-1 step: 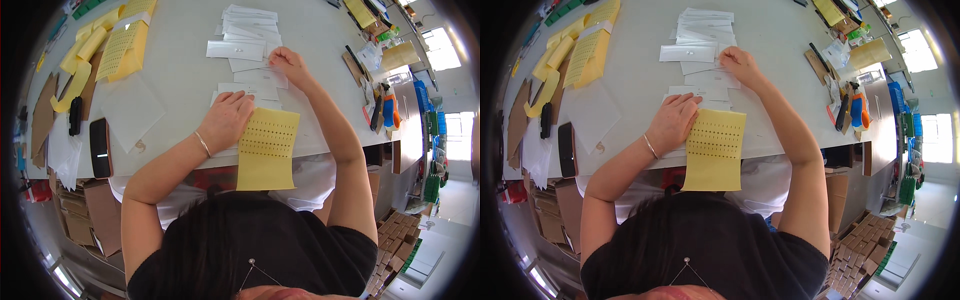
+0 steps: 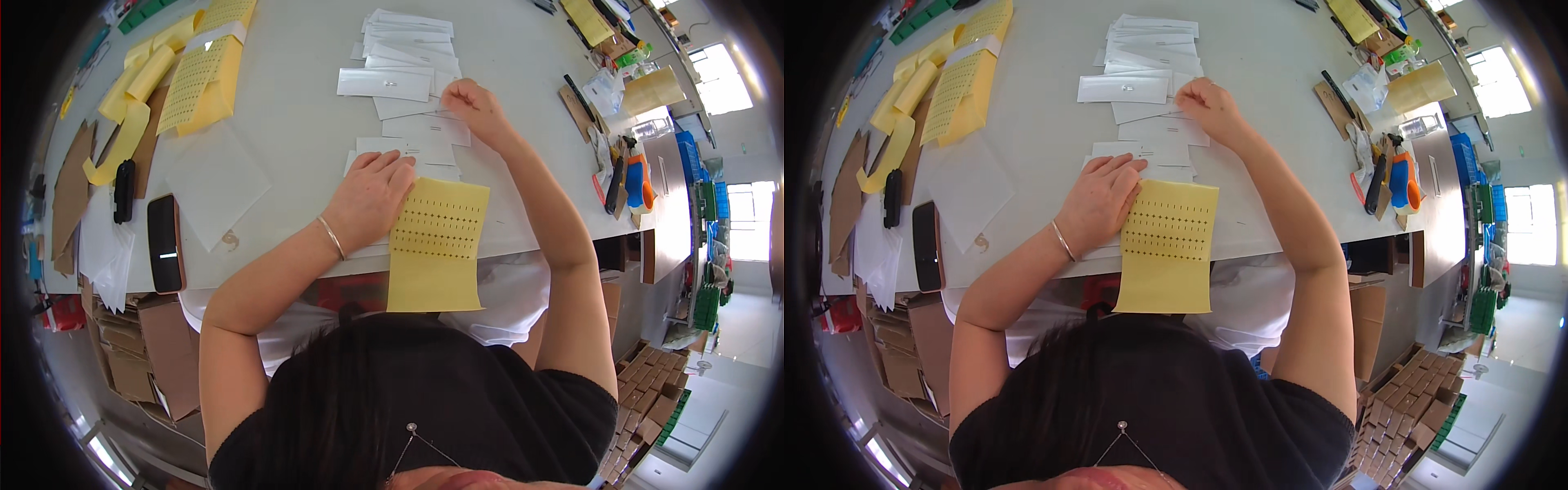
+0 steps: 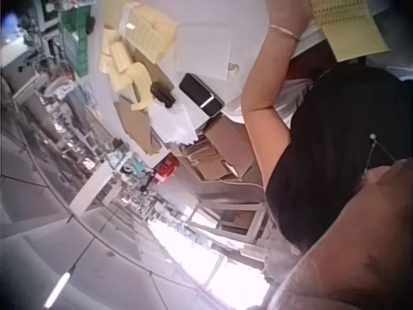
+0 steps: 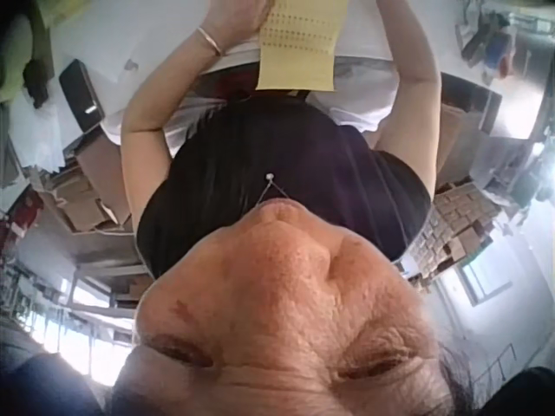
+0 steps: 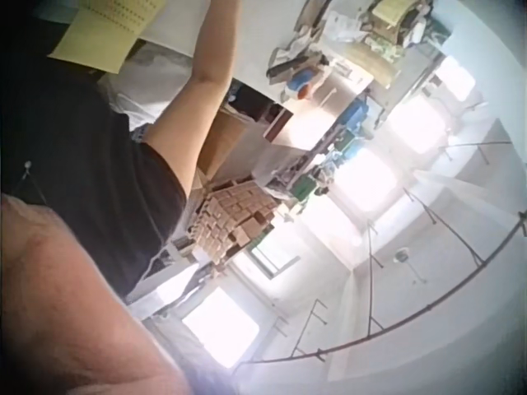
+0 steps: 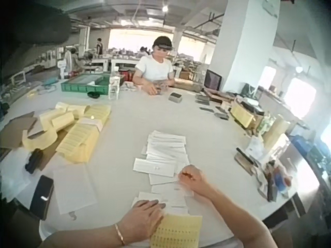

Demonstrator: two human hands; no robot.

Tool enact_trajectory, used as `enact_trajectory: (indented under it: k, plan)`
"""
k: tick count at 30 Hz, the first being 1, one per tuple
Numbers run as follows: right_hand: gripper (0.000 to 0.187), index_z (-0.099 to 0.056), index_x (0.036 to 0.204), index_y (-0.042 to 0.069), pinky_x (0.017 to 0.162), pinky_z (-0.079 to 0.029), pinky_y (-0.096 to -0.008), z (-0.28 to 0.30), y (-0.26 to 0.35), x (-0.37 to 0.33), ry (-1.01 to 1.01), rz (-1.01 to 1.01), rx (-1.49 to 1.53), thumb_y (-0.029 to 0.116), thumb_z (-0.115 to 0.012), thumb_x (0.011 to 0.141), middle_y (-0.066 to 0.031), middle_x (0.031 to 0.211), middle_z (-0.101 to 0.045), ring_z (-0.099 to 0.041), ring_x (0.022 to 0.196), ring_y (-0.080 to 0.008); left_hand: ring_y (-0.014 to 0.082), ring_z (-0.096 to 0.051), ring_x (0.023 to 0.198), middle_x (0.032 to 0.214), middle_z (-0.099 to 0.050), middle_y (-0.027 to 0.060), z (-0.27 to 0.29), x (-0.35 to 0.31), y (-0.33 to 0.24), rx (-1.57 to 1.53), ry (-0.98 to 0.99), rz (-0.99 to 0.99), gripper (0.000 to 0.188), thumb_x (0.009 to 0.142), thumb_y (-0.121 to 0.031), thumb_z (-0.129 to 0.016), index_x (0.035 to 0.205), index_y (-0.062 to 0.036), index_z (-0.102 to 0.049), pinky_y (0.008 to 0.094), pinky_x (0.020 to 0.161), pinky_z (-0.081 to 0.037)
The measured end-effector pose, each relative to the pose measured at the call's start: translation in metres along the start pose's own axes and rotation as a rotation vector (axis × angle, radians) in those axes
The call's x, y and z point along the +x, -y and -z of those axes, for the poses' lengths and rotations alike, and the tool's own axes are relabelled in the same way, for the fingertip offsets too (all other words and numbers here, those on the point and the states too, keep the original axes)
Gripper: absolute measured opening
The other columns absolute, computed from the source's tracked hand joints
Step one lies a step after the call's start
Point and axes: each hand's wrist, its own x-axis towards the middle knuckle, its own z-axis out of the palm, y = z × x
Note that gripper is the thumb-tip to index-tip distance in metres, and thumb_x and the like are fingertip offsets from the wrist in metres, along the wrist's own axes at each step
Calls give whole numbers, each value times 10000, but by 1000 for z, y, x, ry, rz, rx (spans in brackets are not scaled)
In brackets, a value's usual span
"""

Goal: The worker is peeling small components from a yellow sheet and applying them to a series of white rectangular cards at a factory workstation.

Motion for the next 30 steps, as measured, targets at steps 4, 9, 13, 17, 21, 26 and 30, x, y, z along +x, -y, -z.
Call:
enact_trajectory:
  k: [4,9,13,17,21,26,30]
  plan:
    - [112,-628,882,31,747,-457,-306,3,13,-13,110,82,-188,128,-574,875,-84,909,-589,-559,822,-177,328,-572,1104,1145,-626,149,2,-1,1,6,18,-7,102,917,-103,-505,967,-15,-497,437,948,-399]
    - [122,-626,899,31,770,-449,-372,-14,13,-14,85,189,-526,144,-602,862,-119,977,-581,-573,893,-279,332,-575,1100,1131,-635,146,0,0,1,-33,-19,4,93,928,-112,-495,934,-20,-489,440,943,-397]
    - [182,-618,983,31,855,-430,-425,-19,21,-20,-28,165,-506,179,-596,879,-124,1027,-588,-573,973,-308,335,-575,1099,1130,-635,147,1,0,0,-44,-18,13,92,928,-112,-493,926,-20,-489,440,946,-396]
    - [349,-583,1159,34,979,-368,-446,-5,28,-34,74,119,-347,251,-598,887,-128,1183,-580,-547,1072,-330,327,-583,1094,1137,-633,164,0,-2,3,-32,-18,-2,135,888,-125,-536,957,-10,-521,432,947,-399]
    - [482,-557,1253,43,1027,-340,-441,-12,33,-60,169,286,-529,323,-623,867,-127,1273,-558,-475,1181,-329,324,-553,1131,1166,-612,166,5,-3,-2,67,-26,-52,116,849,-105,-543,924,-18,-534,439,940,-399]
    - [470,-556,1262,54,1016,-383,-395,-16,32,-64,191,296,-439,224,-667,838,-123,1273,-551,-454,1199,-302,311,-541,1114,1151,-602,132,11,-8,-25,155,-17,-147,109,837,-105,-581,899,-23,-545,433,930,-402]
    - [462,-564,1260,75,973,-415,-369,-24,34,-56,201,302,-318,191,-680,829,-110,1208,-589,-488,1144,-283,287,-556,1042,1096,-606,113,9,-7,-25,10,13,-101,112,825,-115,-602,873,-26,-555,411,906,-410]
